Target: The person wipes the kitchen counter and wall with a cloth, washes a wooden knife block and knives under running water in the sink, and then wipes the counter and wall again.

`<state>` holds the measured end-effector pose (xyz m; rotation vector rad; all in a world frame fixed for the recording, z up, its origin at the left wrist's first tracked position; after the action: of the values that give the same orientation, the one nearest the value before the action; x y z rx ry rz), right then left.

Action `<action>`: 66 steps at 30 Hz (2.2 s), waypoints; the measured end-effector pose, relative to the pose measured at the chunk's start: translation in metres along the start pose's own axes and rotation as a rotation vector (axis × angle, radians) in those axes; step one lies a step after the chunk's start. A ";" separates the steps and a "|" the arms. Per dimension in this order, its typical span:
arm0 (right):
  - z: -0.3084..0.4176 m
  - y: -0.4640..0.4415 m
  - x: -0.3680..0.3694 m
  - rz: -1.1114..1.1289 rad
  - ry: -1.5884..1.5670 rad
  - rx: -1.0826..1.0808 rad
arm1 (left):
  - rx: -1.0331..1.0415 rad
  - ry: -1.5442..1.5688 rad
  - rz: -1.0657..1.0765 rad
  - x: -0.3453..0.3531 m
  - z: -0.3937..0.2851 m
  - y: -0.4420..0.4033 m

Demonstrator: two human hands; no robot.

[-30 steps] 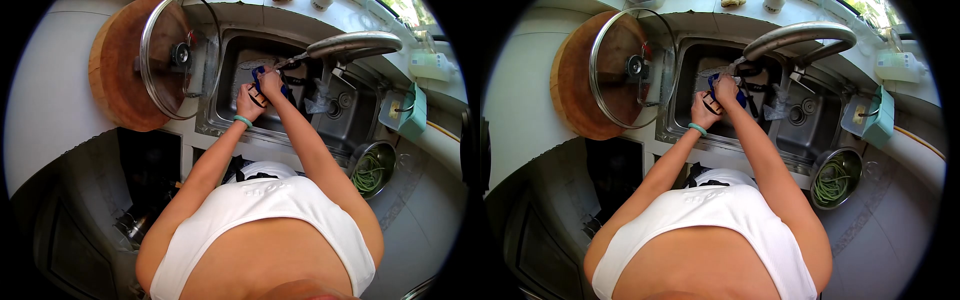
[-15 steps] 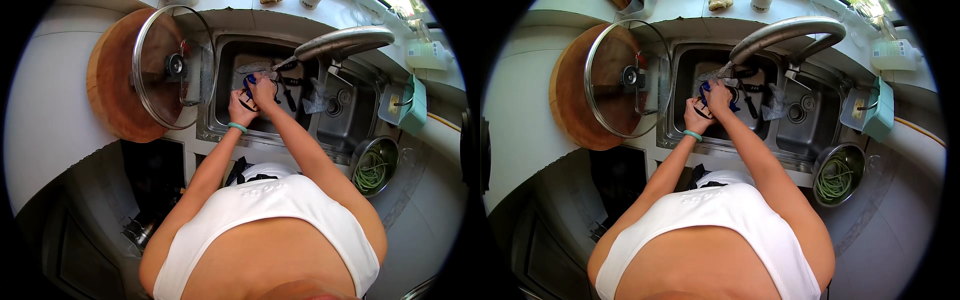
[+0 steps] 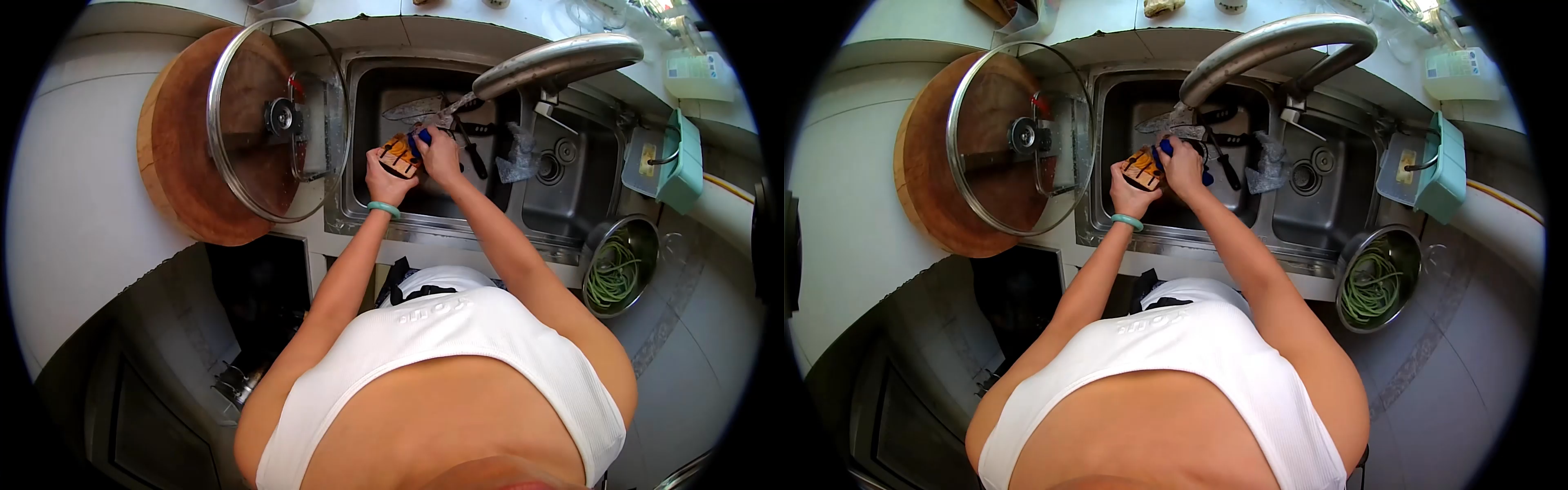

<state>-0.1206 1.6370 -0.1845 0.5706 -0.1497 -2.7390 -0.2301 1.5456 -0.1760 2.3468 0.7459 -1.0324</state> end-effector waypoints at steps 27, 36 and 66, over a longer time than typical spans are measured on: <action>-0.039 0.028 0.001 0.144 -0.057 -0.025 | -0.796 0.831 0.449 0.067 0.054 -0.005; -0.063 -0.024 0.024 0.109 -0.088 -0.059 | -0.792 0.789 0.537 0.064 0.045 -0.013; -0.046 -0.028 0.021 0.113 0.089 -0.002 | -0.790 0.742 0.498 0.079 0.056 -0.019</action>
<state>-0.1290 1.6545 -0.2393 0.6611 -0.1529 -2.5996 -0.2263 1.5485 -0.2746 1.9682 0.5933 0.3456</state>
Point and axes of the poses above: each hand's wrist, its own y-axis away from the middle knuckle, its own x-axis out of the palm, z = x × y, the point moved 3 cm from there along -y, towards the middle knuckle, and after that the axes turned 12 degrees about -y, right-handed, at the moved point
